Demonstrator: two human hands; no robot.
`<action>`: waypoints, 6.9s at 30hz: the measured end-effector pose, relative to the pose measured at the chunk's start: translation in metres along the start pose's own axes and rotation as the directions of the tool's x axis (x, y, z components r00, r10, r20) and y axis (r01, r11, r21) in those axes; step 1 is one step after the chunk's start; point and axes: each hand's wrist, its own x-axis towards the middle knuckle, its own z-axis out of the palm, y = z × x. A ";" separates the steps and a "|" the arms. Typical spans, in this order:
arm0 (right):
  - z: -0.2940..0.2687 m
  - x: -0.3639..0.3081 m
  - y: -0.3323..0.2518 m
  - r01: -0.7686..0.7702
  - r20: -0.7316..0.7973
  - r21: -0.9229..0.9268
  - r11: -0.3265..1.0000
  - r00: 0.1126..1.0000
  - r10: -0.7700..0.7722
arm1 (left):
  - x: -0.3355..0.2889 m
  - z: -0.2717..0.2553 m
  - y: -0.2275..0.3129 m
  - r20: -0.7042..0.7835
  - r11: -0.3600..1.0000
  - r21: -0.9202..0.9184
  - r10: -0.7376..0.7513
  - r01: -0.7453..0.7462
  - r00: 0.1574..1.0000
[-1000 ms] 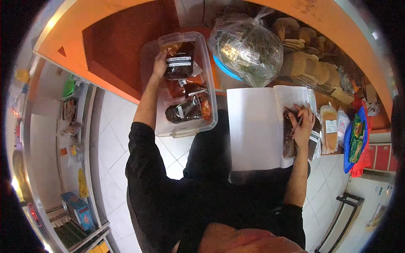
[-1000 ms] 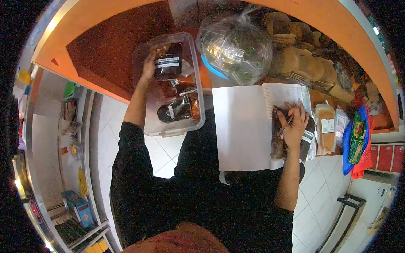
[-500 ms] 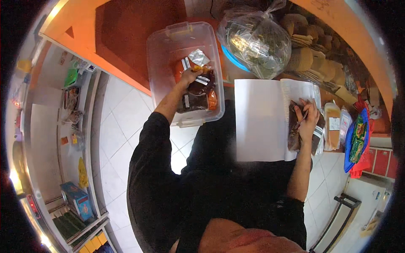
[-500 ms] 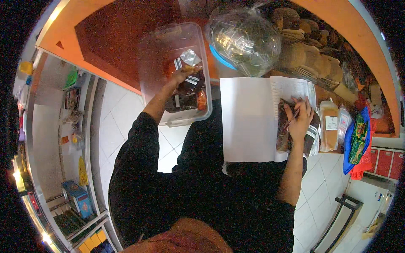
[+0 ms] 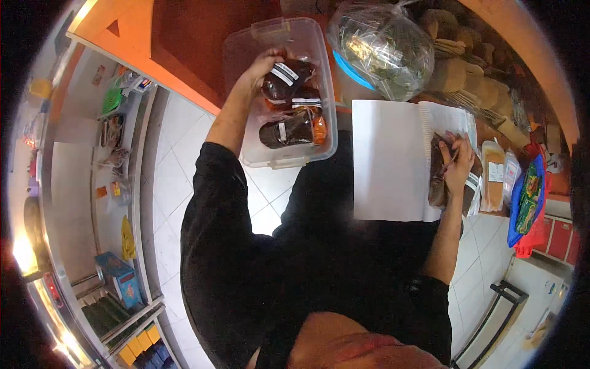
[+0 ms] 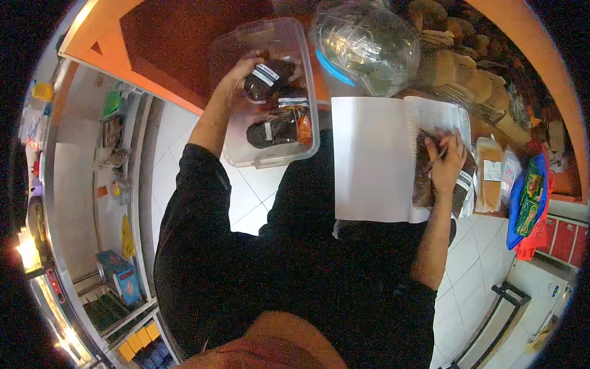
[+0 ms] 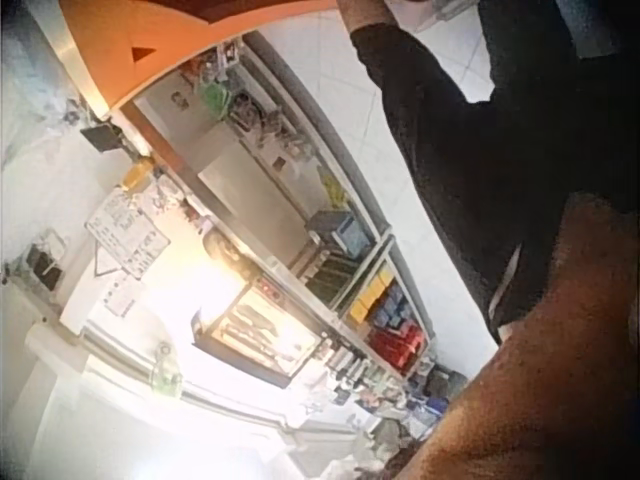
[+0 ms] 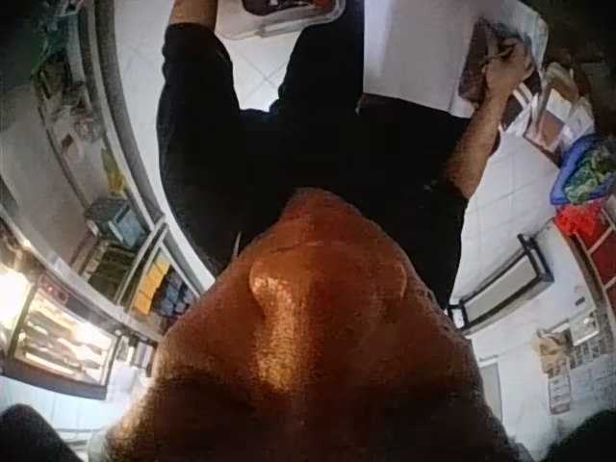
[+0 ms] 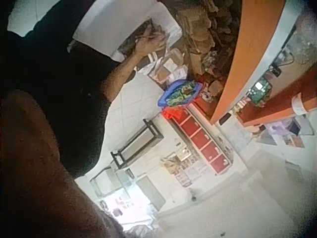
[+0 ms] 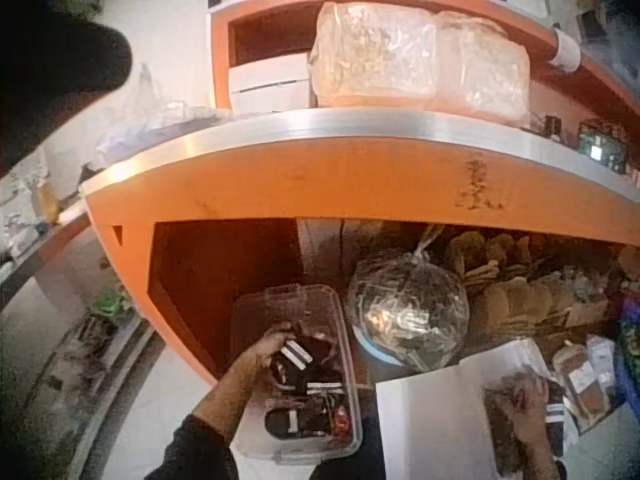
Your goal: The person records information from several plastic bags of ingredients into a logbook using a pen. The person handles bags of dark liquid, a bag of white powder, and a bag of meat, writing in the notebook after inspecting each item.
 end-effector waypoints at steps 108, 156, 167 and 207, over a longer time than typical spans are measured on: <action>-0.039 -0.056 -0.014 -0.286 0.146 0.178 0.941 0.954 0.263 | -0.305 0.133 -0.202 -0.217 0.945 0.325 0.103 -0.028 0.971; -0.025 0.012 0.014 -0.317 0.272 0.946 0.066 0.889 0.369 | -0.228 0.381 -0.098 0.799 0.299 0.311 0.432 -0.902 0.419; -0.012 -0.004 0.041 -0.336 0.289 0.942 0.016 0.834 0.469 | -0.195 0.380 -0.092 0.362 0.214 0.783 0.606 -0.584 0.708; 0.044 0.085 0.051 -0.166 -0.109 0.616 0.770 0.950 0.292 | -0.190 0.380 -0.082 0.441 0.056 0.851 0.464 -0.522 0.769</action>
